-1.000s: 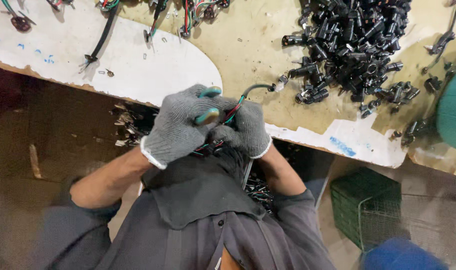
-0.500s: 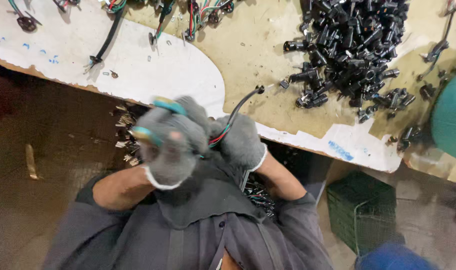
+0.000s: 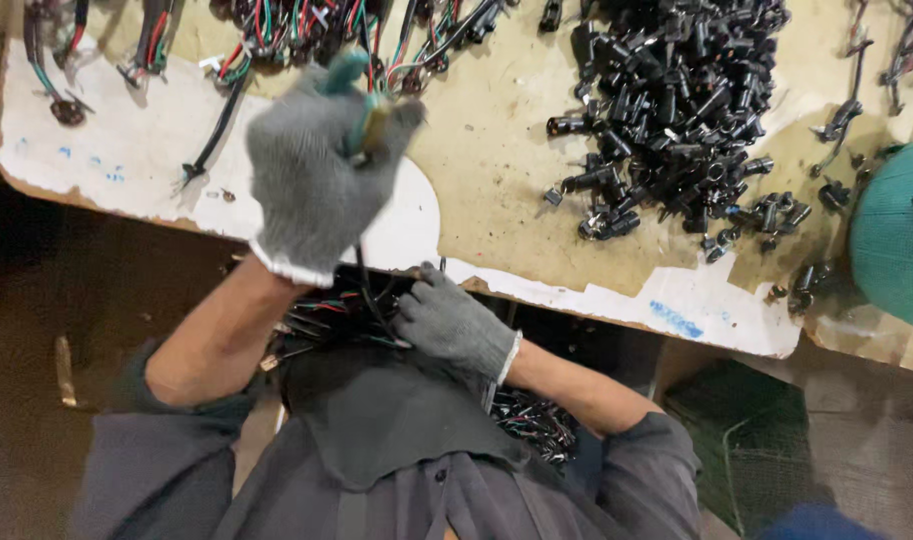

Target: The person, wearing gloves, sits at a workbench covered with black DC power connectors and wires and uses pliers to strip insulation from the ends of red and green wires. They process one wire at a time, pulling off stripped insulation and placing finished leads with the pile of connectors.

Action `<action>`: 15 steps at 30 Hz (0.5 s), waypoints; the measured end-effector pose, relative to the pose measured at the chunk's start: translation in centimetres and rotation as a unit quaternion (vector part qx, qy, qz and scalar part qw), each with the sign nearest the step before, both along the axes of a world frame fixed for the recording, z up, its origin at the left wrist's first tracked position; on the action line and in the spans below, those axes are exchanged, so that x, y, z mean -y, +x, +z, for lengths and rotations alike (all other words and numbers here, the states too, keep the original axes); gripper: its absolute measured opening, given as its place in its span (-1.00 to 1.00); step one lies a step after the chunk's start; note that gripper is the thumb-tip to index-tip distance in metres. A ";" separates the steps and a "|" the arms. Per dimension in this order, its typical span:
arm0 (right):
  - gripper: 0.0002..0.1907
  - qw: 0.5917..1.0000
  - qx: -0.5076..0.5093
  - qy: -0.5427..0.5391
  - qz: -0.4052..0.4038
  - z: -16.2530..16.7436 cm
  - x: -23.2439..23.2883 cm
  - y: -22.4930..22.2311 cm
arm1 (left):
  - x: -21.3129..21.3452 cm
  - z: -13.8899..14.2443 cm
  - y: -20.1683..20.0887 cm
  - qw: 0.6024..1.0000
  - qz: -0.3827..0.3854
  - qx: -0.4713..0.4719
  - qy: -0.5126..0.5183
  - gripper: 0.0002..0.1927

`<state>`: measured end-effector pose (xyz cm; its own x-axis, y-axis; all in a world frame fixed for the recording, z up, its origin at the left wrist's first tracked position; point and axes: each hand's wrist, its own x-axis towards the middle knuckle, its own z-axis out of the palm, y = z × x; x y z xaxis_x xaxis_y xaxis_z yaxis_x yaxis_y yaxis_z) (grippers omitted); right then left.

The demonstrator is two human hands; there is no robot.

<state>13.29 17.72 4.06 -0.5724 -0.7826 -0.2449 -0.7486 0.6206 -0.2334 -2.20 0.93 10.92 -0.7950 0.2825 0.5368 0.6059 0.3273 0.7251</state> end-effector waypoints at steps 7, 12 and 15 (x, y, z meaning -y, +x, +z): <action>-0.58 0.975 0.044 -0.179 -0.127 4.2 -2.5 -4.3 | -7.1 -4.6 -8.8 0.921 0.154 -0.045 -0.355 -0.29; -0.73 0.896 -0.266 -0.183 -0.305 6.5 -9.0 -15.9 | -12.5 -2.9 -12.8 0.919 0.103 0.058 -0.377 -0.16; -0.72 0.852 -0.362 -0.197 -0.324 7.8 -11.1 -21.6 | -13.7 -1.5 -14.8 0.899 0.175 0.031 -0.399 -0.18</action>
<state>-8.30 28.85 11.83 -0.8053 -0.1842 0.5636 -0.3140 0.9388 -0.1419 -16.97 14.65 9.43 -0.9317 0.2851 0.2251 0.3310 0.9216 0.2029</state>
